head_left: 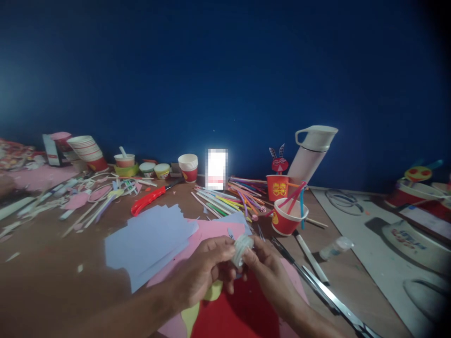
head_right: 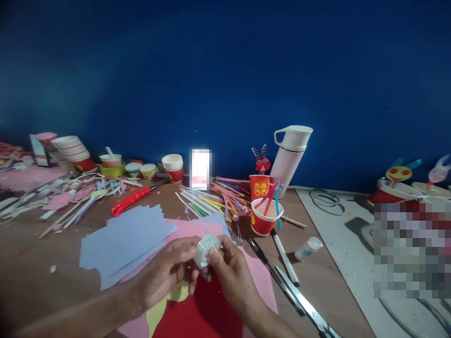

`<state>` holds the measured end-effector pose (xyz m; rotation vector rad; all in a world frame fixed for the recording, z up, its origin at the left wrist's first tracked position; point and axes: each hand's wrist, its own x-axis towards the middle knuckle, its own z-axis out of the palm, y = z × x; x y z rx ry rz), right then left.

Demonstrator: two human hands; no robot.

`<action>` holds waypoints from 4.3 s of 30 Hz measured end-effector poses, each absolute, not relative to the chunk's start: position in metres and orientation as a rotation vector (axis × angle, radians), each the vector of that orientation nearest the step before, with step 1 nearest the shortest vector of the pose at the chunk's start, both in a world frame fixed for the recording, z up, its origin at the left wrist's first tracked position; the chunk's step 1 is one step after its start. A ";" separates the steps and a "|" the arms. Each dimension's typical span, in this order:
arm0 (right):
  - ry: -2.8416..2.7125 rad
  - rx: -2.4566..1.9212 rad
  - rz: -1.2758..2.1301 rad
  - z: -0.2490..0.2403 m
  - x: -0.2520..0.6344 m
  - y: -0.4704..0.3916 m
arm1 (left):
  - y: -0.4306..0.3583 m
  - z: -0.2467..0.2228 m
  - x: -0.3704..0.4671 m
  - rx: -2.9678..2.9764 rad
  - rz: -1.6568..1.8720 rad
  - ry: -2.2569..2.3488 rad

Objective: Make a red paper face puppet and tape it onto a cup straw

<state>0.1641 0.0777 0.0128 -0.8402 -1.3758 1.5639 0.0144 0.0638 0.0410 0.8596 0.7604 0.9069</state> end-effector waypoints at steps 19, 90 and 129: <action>-1.797 -0.894 0.727 0.043 0.185 0.074 | 0.063 0.051 -0.001 2.276 1.078 1.205; -1.802 -1.087 1.127 0.047 0.183 0.078 | 0.080 0.069 -0.008 1.929 0.800 1.070; -1.195 -0.906 1.415 0.042 0.184 0.089 | 0.075 0.063 -0.004 1.847 0.668 0.989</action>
